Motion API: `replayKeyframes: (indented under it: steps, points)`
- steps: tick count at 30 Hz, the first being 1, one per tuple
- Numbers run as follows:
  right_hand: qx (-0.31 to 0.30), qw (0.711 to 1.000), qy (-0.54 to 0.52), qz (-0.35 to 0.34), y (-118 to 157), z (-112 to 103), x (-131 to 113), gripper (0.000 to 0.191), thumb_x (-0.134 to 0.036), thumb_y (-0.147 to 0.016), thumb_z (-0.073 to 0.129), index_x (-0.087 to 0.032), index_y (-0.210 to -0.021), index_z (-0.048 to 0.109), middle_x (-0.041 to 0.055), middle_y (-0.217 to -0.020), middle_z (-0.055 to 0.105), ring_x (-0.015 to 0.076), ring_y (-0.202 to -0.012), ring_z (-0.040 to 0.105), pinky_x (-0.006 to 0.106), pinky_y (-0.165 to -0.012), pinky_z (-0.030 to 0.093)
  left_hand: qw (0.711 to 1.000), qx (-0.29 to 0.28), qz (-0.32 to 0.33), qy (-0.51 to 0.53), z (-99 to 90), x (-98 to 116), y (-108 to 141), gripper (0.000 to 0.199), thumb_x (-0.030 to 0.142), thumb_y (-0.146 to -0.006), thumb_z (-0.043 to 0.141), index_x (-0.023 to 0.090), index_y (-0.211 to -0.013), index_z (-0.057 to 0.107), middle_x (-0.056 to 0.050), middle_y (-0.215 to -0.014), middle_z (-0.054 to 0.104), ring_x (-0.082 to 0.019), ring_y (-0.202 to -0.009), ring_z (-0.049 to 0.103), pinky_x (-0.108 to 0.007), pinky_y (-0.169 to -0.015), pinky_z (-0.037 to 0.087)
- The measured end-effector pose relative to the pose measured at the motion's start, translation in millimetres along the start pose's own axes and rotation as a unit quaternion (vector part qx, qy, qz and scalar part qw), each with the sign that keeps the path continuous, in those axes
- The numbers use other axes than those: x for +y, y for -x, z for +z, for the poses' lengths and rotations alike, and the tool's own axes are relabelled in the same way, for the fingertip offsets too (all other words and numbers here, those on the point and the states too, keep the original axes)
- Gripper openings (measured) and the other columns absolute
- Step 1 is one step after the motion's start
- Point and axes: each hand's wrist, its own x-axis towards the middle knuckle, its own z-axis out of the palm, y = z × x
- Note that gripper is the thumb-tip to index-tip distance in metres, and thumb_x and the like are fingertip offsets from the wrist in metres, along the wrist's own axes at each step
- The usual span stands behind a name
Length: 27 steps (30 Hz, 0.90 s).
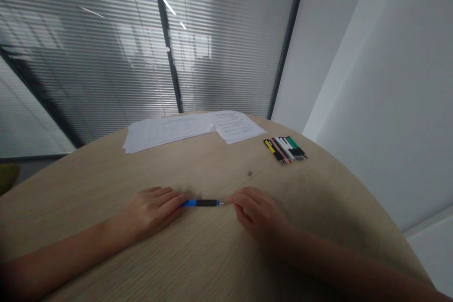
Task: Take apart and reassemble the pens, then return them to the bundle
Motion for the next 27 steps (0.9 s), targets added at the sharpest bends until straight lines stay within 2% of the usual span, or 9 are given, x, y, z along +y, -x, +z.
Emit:
replayKeyframes:
  steps: [11, 18, 24, 27]
  points:
    - [0.005, 1.0, -0.009, -0.023, -3, 0, -7, 0.019, -0.008, -0.079, 0.042, -0.019, -0.093, 0.05, 0.0037, -0.076, 0.06, 0.0112, -0.07, 0.057, 0.021, -0.063, 0.048, 0.999, -0.027, 0.032, -0.001, -5.5, 5, -1, 0.019, 0.014, -0.086, 0.033, 0.01, -0.094, 0.05, -0.004, -0.068, 0.058, -0.015, -0.058, 0.054, -0.026, -0.05, 0.044]
    - [0.025, 0.999, -0.02, -0.027, -1, 0, -10, 0.02, -0.01, -0.081, 0.043, -0.02, -0.098, 0.047, 0.0036, -0.078, 0.06, 0.011, -0.07, 0.057, 0.02, -0.063, 0.048, 0.999, -0.016, 0.045, -0.005, -10.3, 8, -3, 0.023, 0.013, -0.087, 0.029, 0.01, -0.093, 0.051, -0.004, -0.067, 0.059, -0.015, -0.056, 0.054, -0.026, -0.048, 0.044]
    - [0.003, 0.998, -0.049, -0.034, 2, 1, -13, 0.022, -0.014, -0.082, 0.043, -0.02, -0.103, 0.044, 0.0044, -0.085, 0.06, 0.0109, -0.078, 0.057, 0.019, -0.068, 0.049, 0.999, 0.005, 0.038, 0.011, -9.0, 14, -5, 0.02, 0.016, -0.087, 0.033, 0.011, -0.094, 0.051, -0.004, -0.067, 0.06, -0.014, -0.058, 0.056, -0.025, -0.049, 0.045]
    - [-0.009, 0.999, -0.029, -0.045, -1, -5, -5, 0.027, -0.018, -0.081, 0.045, -0.02, -0.108, 0.042, 0.0074, -0.094, 0.059, 0.0137, -0.089, 0.055, 0.025, -0.076, 0.048, 0.999, 0.018, 0.015, 0.033, -7.3, 14, -5, 0.019, 0.017, -0.087, 0.034, 0.012, -0.093, 0.051, -0.003, -0.067, 0.061, -0.014, -0.057, 0.057, -0.023, -0.048, 0.045]
